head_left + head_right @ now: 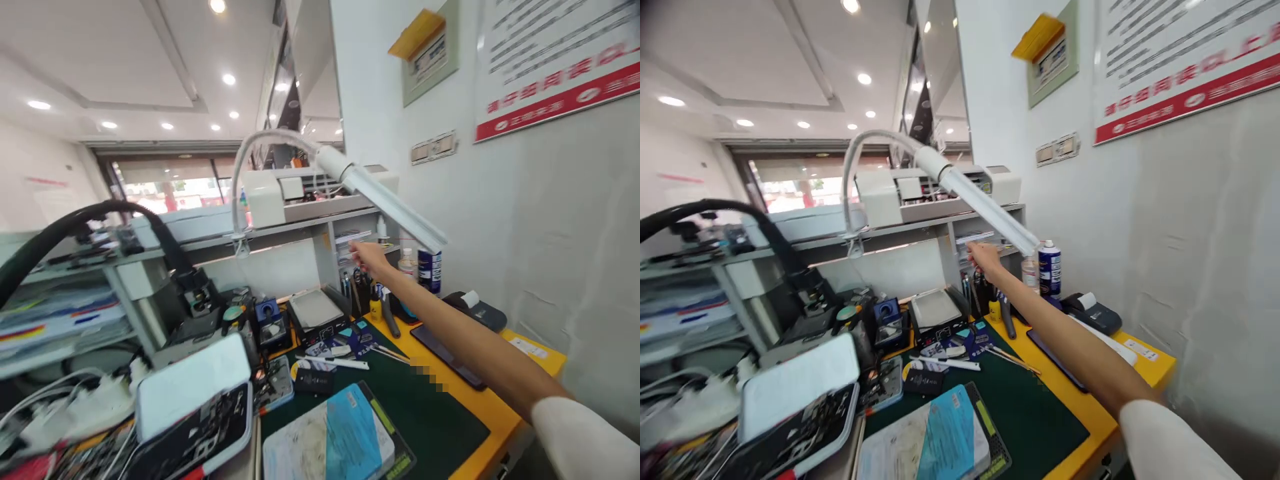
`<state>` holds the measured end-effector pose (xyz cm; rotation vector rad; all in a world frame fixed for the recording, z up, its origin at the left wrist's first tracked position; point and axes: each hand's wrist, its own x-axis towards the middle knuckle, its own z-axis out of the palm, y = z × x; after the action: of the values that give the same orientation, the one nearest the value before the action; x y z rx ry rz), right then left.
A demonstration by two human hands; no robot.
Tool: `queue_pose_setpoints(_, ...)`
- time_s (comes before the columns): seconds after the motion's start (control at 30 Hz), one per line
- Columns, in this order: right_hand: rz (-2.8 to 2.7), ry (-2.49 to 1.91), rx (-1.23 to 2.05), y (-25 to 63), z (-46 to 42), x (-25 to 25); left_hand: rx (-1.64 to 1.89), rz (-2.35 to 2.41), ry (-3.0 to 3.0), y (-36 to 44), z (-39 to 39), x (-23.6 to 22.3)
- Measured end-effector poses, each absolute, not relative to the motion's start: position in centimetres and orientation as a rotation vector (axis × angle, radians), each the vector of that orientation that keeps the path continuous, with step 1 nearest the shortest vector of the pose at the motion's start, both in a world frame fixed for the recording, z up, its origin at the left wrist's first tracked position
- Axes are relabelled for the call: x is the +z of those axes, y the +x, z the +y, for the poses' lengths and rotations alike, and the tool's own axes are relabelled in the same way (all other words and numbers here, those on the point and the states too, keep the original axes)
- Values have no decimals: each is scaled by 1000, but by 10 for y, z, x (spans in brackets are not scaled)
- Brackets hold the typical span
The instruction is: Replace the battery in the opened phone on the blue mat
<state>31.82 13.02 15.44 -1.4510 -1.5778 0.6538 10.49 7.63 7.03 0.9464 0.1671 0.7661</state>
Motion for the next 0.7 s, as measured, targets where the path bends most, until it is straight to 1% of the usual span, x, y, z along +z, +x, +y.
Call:
queue_pose_setpoints(0.2, -2081, -1285, 938, 239, 69, 110, 945, 253, 847, 64, 47, 37)
queue_pose_setpoints(0.27, -2204, -1222, 947, 208, 64, 103, 985, 274, 824, 55, 34, 29)
queue_pose_setpoints(0.33, -2284, -1189, 882, 178, 74, 96, 1014, 294, 803, 48, 20, 20)
queue_pose_setpoints(0.5, -2355, -1230, 541, 119, 132, 64, 1078, 358, 775, 23, -16, 5)
queue_pose_setpoints(0.7, -2359, -1189, 295, 104, 169, 19, 1170, 457, 797, -12, -48, 1)
